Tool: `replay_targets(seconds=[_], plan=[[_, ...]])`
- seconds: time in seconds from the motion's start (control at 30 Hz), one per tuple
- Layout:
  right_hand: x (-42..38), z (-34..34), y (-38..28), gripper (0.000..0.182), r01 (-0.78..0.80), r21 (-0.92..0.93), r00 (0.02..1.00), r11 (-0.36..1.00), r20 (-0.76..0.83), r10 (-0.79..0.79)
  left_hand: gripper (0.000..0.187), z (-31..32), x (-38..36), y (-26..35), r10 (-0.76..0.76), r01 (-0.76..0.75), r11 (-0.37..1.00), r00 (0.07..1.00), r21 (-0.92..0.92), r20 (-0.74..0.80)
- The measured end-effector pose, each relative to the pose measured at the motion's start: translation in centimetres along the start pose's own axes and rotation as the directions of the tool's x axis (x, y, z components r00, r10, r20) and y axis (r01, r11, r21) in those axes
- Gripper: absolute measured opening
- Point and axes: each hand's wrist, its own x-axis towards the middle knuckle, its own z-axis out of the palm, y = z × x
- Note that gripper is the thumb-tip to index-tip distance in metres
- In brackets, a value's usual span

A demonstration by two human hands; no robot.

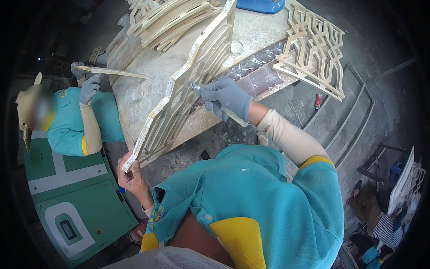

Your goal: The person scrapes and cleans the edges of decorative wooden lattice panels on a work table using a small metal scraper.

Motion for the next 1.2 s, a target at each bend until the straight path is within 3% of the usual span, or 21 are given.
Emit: replay_targets(seconds=[0.07, 0.2, 0.27, 0.3, 0.33, 0.4, 0.53, 0.7, 0.83, 0.93, 1.0, 1.1, 1.2], plan=[[1.1, -0.6, 2.3, 0.025, -0.082, 0.285, 0.961, 0.955, 0.275, 0.001, 0.029, 0.2, 0.1, 0.3, 0.013, -0.012, 1.000, 1.000, 0.013, -0.027], [-0.5, -1.1, 2.6, 0.022, -0.143, 0.237, 0.970, 0.961, 0.224, 0.090, 0.027, 0.5, 0.5, 0.8, 0.007, -0.005, 1.000, 0.998, 0.028, -0.064], [-1.1, -0.7, 2.4, 0.027, 0.087, -0.156, 0.994, 0.984, -0.044, -0.095, 0.027, 0.3, 0.6, 0.6, 0.005, -0.004, 1.000, 0.998, 0.011, -0.064], [0.7, -1.2, 5.3, 0.034, 0.420, -0.456, 0.869, 0.785, -0.047, -0.493, 0.026, 0.3, 0.7, 0.5, 0.004, -0.005, 1.000, 0.998, -0.007, -0.061], [0.6, -0.7, 4.8, 0.034, 0.420, -0.456, 0.869, 0.785, -0.047, -0.492, 0.026, 0.4, 0.7, 0.4, 0.003, -0.003, 1.000, 0.998, -0.008, -0.061], [0.6, 1.6, 3.3, 0.043, 0.388, -0.800, 0.680, 0.458, -0.087, -0.728, 0.026, 0.3, 0.6, 0.4, -0.011, 0.010, 1.000, 0.998, -0.010, -0.062], [1.3, 4.0, 5.9, 0.048, 0.379, -0.807, 0.646, 0.453, -0.120, -0.754, 0.026, 0.3, 0.5, 0.5, 0.002, -0.002, 1.000, 0.998, 0.007, -0.064], [-1.4, 1.5, 6.2, 0.046, 0.319, -0.814, 0.778, 0.486, -0.068, -0.624, 0.026, 0.4, 0.8, 0.6, -0.013, 0.012, 1.000, 0.998, -0.009, -0.061], [-0.2, 0.7, 3.8, 0.044, 0.365, -0.761, 0.776, 0.536, -0.070, -0.627, 0.026, 0.2, 0.6, 0.8, 0.006, -0.006, 1.000, 0.999, -0.001, -0.040], [0.0, 1.9, 2.8, 0.041, 0.377, -0.739, 0.819, 0.559, -0.017, -0.574, 0.026, 0.3, 0.6, 1.0, 0.022, -0.021, 0.999, 0.999, 0.032, -0.034], [-0.4, 2.5, 3.2, 0.041, 0.447, -0.755, 0.831, 0.480, 0.151, -0.535, 0.027, 0.4, 0.5, 1.1, 0.019, -0.018, 0.999, 0.999, 0.029, -0.040], [-1.1, 2.1, 1.6, 0.045, 0.442, -0.681, 0.826, 0.583, 0.056, -0.561, 0.027, 0.3, 0.4, 0.7, 0.049, -0.047, 0.998, 0.998, 0.044, -0.039], [0.7, 0.8, 1.0, 0.045, 0.377, -0.762, 0.824, 0.527, 0.015, -0.567, 0.027, 0.5, 0.4, 1.2, 0.023, -0.021, 0.998, 0.999, 0.057, -0.037]])
